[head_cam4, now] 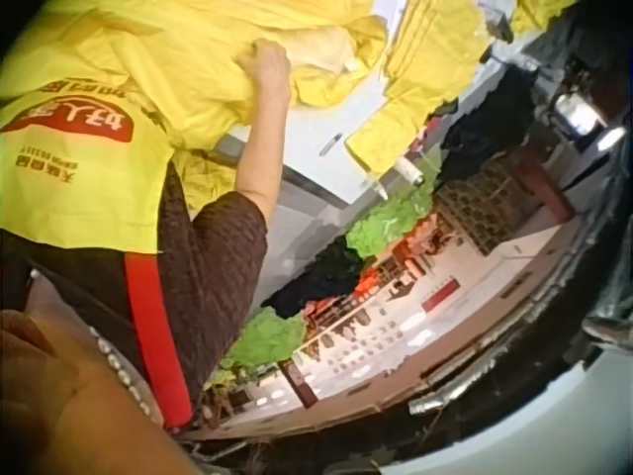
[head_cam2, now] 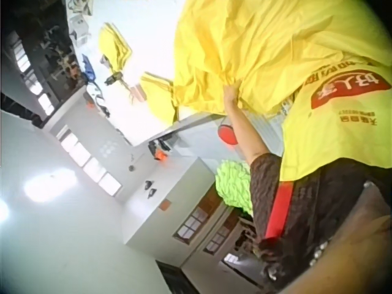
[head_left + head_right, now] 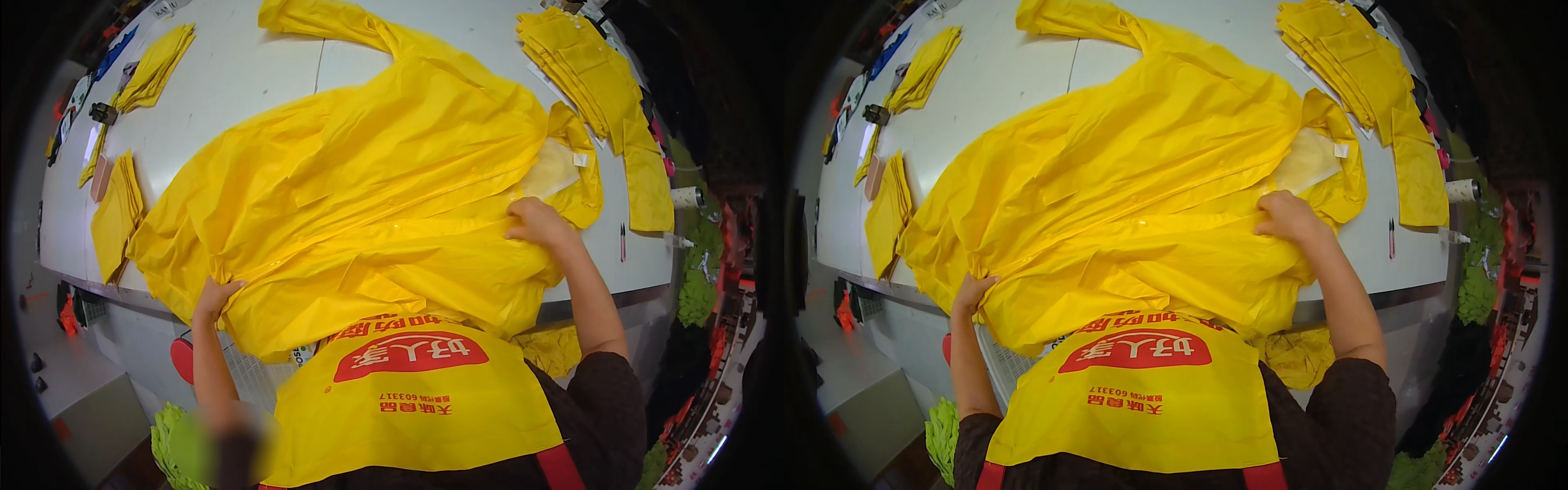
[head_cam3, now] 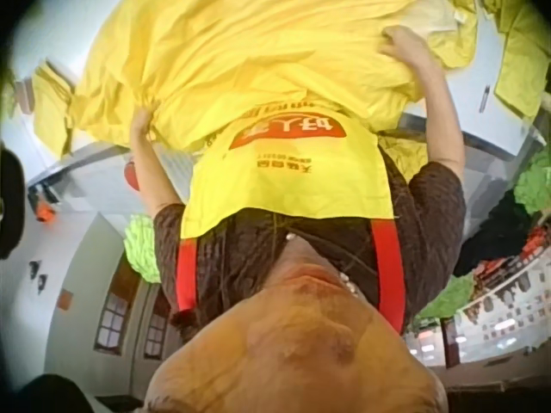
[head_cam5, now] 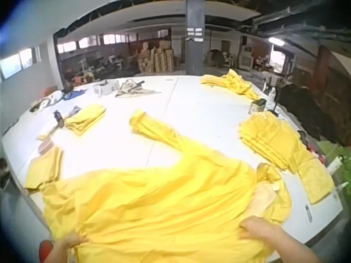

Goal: The person folds a yellow raincoat on a white table, smoothing the fabric and aligning edges. They use scissors to trim loose threads and then fold the garment into a compact rectangle.

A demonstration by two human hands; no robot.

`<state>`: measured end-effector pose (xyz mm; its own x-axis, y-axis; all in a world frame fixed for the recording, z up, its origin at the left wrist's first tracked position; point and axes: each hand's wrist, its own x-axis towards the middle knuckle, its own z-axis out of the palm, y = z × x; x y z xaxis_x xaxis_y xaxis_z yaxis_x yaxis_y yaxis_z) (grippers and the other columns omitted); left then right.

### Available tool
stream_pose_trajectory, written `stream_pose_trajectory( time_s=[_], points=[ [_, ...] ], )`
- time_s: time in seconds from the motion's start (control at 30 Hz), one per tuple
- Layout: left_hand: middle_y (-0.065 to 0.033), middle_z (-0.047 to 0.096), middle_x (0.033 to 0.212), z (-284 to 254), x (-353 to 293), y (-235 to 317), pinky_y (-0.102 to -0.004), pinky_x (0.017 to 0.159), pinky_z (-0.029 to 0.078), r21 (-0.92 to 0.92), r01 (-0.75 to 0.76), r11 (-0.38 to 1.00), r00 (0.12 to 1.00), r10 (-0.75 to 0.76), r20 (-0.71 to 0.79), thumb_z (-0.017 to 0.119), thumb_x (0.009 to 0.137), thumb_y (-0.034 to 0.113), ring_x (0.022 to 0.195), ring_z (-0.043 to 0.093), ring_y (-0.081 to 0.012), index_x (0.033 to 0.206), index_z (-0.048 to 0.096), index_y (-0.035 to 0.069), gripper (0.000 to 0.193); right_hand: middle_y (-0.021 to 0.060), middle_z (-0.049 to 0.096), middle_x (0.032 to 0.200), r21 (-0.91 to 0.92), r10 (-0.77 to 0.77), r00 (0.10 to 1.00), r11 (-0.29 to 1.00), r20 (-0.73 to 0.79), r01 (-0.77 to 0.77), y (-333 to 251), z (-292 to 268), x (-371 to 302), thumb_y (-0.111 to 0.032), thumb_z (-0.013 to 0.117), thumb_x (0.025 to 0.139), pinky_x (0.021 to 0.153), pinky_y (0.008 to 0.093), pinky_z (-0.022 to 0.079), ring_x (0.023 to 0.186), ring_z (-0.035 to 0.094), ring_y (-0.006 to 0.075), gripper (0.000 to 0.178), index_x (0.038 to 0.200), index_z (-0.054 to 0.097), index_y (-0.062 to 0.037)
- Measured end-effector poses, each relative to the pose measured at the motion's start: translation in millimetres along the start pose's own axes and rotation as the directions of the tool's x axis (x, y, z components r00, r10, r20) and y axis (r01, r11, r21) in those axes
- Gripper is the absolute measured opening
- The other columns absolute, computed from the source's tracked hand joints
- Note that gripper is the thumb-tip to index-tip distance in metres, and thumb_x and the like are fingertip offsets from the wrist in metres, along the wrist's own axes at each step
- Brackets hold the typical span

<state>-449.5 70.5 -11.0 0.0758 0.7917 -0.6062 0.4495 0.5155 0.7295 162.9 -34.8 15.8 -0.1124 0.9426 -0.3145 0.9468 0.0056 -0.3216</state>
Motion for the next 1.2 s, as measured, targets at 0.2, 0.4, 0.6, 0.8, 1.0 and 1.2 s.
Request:
stream_pose_trajectory(
  time_s=[0.2, 0.4, 0.6, 0.8, 1.0, 1.2],
  points=[
    [-0.01, 0.059, 0.105, -2, -11, 9, -0.0298, 0.081, 0.047, -0.131, -0.093, 0.987, 0.995, 0.097, 0.018, 0.072, 0.068, 0.009, 0.091, 0.058, -0.0191, 0.117, 0.049, -0.003, 0.055, 0.0106, 0.057, 0.099, -0.346, 0.211, 0.978, 0.917, -0.005, -0.199, 60, 1, -22, -0.013, 0.061, 0.071, 0.079, 0.041, 0.046, 0.097, 0.054, 0.0296, 0.028, 0.099, 0.059, -0.0086],
    [-0.0099, 0.06, 0.106, 2, -16, 0, -0.0291, 0.081, 0.047, -0.341, -0.137, 0.93, 0.991, 0.131, -0.039, 0.07, 0.07, 0.007, 0.09, 0.059, -0.0187, 0.116, 0.051, -0.002, 0.051, 0.0101, 0.059, 0.087, -0.381, 0.263, 0.957, 0.878, -0.119, -0.289, 82, 7, -36, -0.011, 0.054, 0.076, 0.074, 0.0405, 0.048, 0.089, 0.057, 0.0298, 0.012, 0.086, 0.059, -0.007],
    [-0.0081, 0.059, 0.109, 1, -23, 0, -0.0293, 0.085, 0.045, -0.338, -0.282, 0.898, 0.959, 0.274, -0.071, 0.068, 0.072, 0.002, 0.095, 0.058, -0.0188, 0.116, 0.051, -0.002, 0.047, 0.0138, 0.062, 0.082, -0.414, 0.254, 0.91, 0.827, -0.329, -0.381, 130, -6, -53, -0.009, 0.056, 0.076, 0.063, 0.0381, 0.05, 0.074, 0.061, 0.0304, 0.009, 0.083, 0.06, -0.0058],
    [-0.007, 0.055, 0.116, 6, -10, -22, -0.029, 0.088, 0.042, -0.304, -0.303, 0.903, 0.952, 0.302, -0.051, 0.069, 0.071, 0.001, 0.102, 0.053, -0.0181, 0.12, 0.048, 0.0, 0.053, 0.0157, 0.063, 0.088, -0.166, 0.093, 0.529, 0.891, -0.844, -0.422, 149, -42, -83, -0.005, 0.053, 0.082, 0.065, 0.0364, 0.05, 0.077, 0.061, 0.0307, 0.017, 0.095, 0.063, -0.0056],
    [-0.0064, 0.053, 0.12, 7, -32, 0, -0.029, 0.091, 0.041, -0.248, -0.122, 0.961, 0.985, 0.147, 0.087, 0.072, 0.067, 0.002, 0.106, 0.052, -0.0189, 0.124, 0.045, 0.001, 0.063, 0.0177, 0.061, 0.099, -0.465, 0.652, 0.612, 0.415, -0.447, -0.782, 66, -14, -51, -0.013, 0.052, 0.08, 0.084, 0.0414, 0.044, 0.097, 0.056, 0.0323, 0.022, 0.1, 0.06, -0.0064],
    [-0.0069, 0.053, 0.119, 10, -45, 6, -0.0285, 0.091, 0.041, -0.326, -0.141, 0.935, 0.973, 0.192, 0.131, 0.074, 0.066, 0.003, 0.105, 0.052, -0.0193, 0.124, 0.045, 0.002, 0.065, 0.0173, 0.061, 0.103, 0.33, 0.027, 0.896, 0.934, -0.443, 0.135, -114, 20, 71, -0.009, 0.054, 0.081, 0.085, 0.0337, 0.045, 0.096, 0.059, 0.028, 0.03, 0.109, 0.056, 0.0007]
  ],
)
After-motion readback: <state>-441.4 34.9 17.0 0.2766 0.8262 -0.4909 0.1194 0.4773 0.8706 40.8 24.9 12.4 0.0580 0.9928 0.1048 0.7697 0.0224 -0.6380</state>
